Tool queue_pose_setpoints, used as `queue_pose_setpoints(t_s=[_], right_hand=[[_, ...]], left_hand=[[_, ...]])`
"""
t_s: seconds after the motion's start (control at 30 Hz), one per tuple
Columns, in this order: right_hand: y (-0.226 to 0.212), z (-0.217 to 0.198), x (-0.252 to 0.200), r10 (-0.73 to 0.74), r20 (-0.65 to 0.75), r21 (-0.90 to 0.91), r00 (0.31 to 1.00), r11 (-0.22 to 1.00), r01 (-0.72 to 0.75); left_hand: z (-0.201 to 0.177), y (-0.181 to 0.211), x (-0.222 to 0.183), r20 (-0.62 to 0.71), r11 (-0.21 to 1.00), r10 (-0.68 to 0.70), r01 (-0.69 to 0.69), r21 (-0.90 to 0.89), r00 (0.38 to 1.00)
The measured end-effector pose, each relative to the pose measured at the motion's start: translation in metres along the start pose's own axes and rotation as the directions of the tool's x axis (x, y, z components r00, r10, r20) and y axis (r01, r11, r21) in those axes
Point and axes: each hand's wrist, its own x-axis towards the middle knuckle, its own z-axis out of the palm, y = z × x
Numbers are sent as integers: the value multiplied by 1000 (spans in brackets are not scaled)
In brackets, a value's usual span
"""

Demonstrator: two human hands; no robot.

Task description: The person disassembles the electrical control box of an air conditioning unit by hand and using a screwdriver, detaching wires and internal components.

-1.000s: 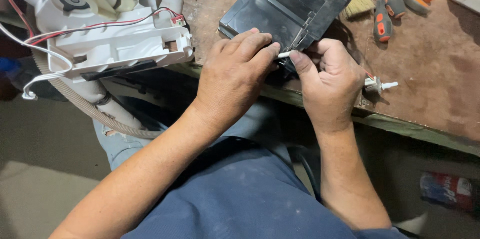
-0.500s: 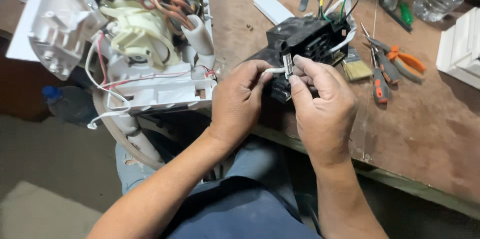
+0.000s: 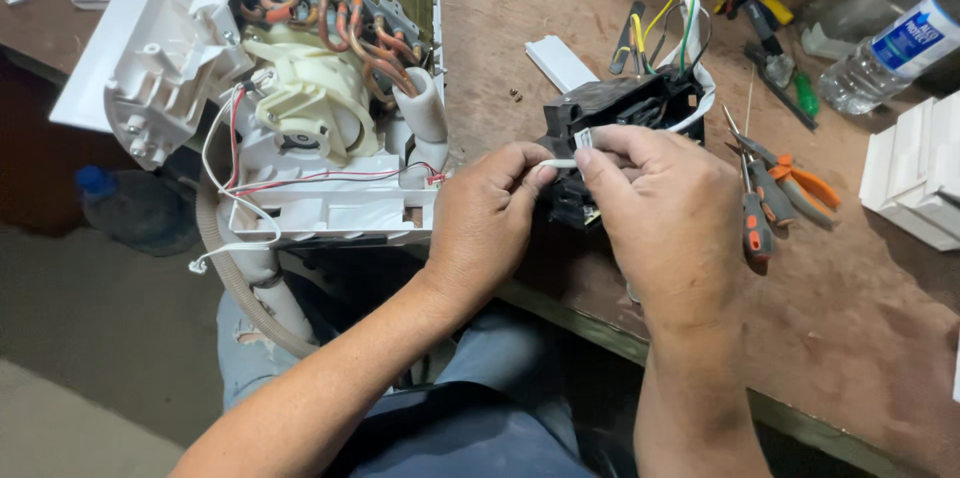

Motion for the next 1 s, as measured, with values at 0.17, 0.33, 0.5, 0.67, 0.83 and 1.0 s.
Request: queue_pose_setpoints(t_s=[0.17, 0.33, 0.5, 0.67, 0.83, 1.0], right_hand=[[10, -12, 34, -52, 60, 91, 997, 995, 46], [-6, -32, 55, 56, 201, 94, 978, 993, -76], [7, -27, 29, -38, 149, 83, 988, 996, 26], [18, 11, -10, -196, -62, 201, 979, 958, 205], [8, 37, -16, -209, -151, 182, 966, 955, 235], [11, 55, -18, -190, -219, 241, 957, 940, 242]], left_hand=[[7, 18, 17, 2, 988, -87, 86, 125, 996], [-3, 38, 27, 103, 942, -295, 270, 201, 950], [4, 15, 17, 79, 960, -260, 249, 128, 962], [-1, -2, 10, 41, 985, -168, 166, 49, 985], [-25, 3, 10, 172, 956, -161, 111, 270, 972], [-56, 9, 16, 122, 828, 145, -188, 528, 982]])
